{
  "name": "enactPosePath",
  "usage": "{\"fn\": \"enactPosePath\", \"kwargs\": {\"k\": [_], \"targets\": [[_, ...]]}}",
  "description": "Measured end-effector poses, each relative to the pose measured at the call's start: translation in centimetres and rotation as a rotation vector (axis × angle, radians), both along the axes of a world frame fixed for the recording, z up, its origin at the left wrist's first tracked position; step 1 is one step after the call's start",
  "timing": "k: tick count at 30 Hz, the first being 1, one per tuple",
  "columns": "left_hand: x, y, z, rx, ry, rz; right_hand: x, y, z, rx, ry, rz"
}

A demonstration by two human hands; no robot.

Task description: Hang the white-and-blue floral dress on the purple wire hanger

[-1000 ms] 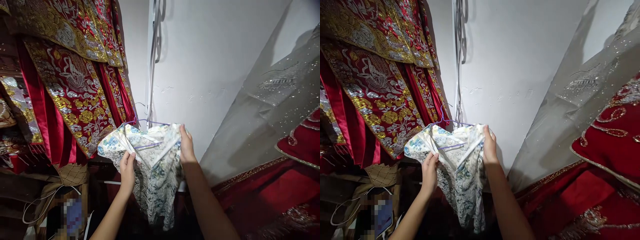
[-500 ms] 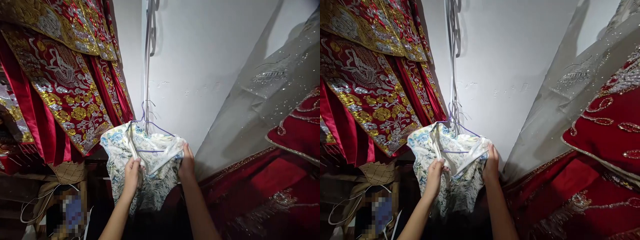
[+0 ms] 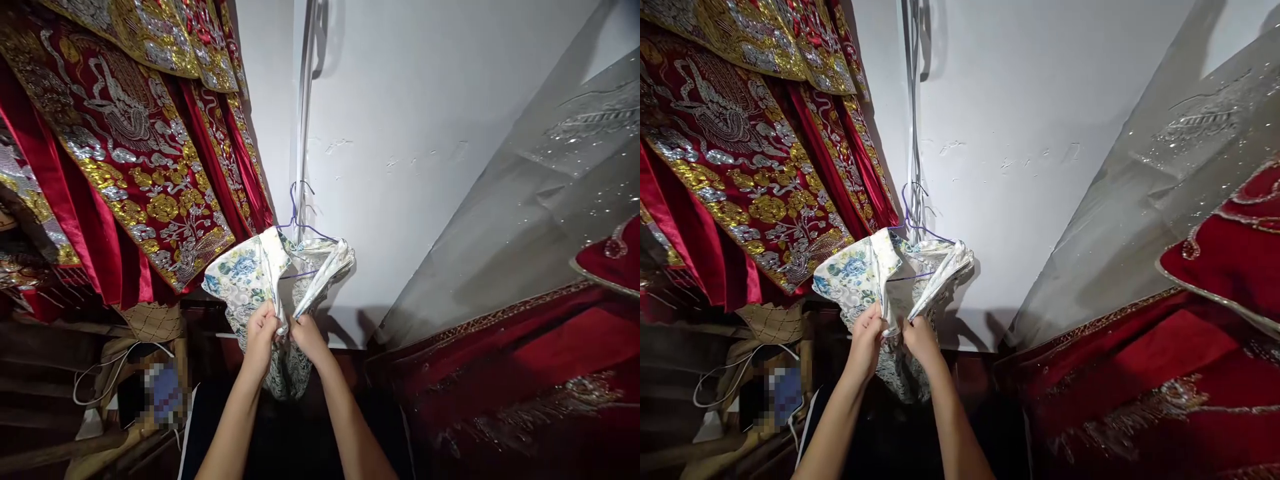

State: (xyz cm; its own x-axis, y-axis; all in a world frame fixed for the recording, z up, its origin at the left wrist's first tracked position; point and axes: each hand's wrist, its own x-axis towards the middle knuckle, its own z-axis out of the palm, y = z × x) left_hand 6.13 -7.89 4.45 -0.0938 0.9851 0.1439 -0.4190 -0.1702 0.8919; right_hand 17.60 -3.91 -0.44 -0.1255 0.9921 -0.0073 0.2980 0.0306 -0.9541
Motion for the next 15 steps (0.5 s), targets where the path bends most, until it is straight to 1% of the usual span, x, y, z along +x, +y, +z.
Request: {"fn": "enactPosePath", "kwargs": {"k": [2, 3, 5, 7, 9, 10, 12, 14, 15], "targets": [[-0.5, 0.3, -0.3, 0.007, -0.033, -0.035, 0.3, -0.3, -1.0, -0.008, 0.020, 0.055], [-1.0, 0.4, -0.6, 0.020, -0.046, -0.061, 0.5, -0.8, -1.6, -0.016, 0.047, 0.054], [-2.1, 0.6, -1.9, 0.040, -0.006, -0.138, 1.0, -2.4, -3.1, -0.032, 0.114, -0.039], [-2.9, 0.4, -3.8, 0.026, 0.154, -0.254, 1.1, -4.2, -4.4, -0.034, 0.200, -0.183], [-2.8, -0.1, -5.9, 0.005, 0.342, -0.331, 0.9, -5.6, -5.0, -0.011, 0.292, -0.246], [-2.4, -0.4, -6.7, 0.009, 0.414, -0.332, 0.7, -6.1, -5.1, 0.009, 0.330, -0.240], [-1.3, -0.9, -7.9, 0.048, 0.499, -0.251, 0.4, -6.6, -4.6, 0.054, 0.376, -0.191], [-0.2, -1.2, -8.4, 0.085, 0.542, -0.143, 0.5, -6.7, -3.7, 0.078, 0.386, -0.126], [0.2, -1.3, -8.5, 0.093, 0.558, -0.093, 0.7, -6.6, -3.1, 0.066, 0.391, -0.089]]}}
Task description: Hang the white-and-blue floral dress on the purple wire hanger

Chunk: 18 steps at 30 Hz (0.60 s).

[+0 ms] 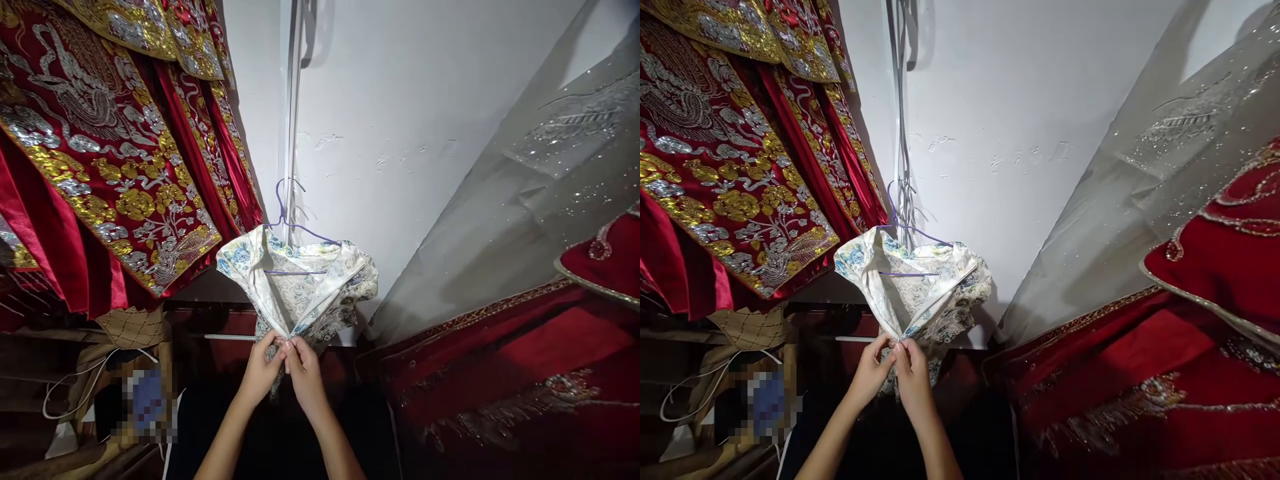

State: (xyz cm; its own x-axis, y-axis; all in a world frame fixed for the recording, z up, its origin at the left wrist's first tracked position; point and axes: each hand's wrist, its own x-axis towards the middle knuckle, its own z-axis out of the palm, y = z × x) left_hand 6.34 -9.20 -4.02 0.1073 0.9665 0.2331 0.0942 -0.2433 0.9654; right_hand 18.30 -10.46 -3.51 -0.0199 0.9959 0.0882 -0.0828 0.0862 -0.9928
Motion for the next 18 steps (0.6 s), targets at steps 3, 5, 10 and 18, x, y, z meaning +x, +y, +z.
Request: {"fn": "enactPosePath", "kwargs": {"k": [3, 5, 10, 18], "targets": [[1.0, -0.2, -0.6, 0.034, 0.026, 0.124, 1.1, 1.0, 2.8, -0.096, 0.045, 0.111], [1.7, -0.7, -1.5, 0.051, 0.040, 0.198, 1.7, 2.5, 5.6, -0.119, 0.073, 0.133], [4.5, -2.0, -3.7, 0.037, 0.074, 0.229, 1.6, 7.4, 15.1, 0.072, 0.074, 0.061], [2.5, 2.2, 6.2, 0.103, 0.153, -0.182, 0.6, 7.4, 18.6, 0.202, 0.186, -0.028]]}}
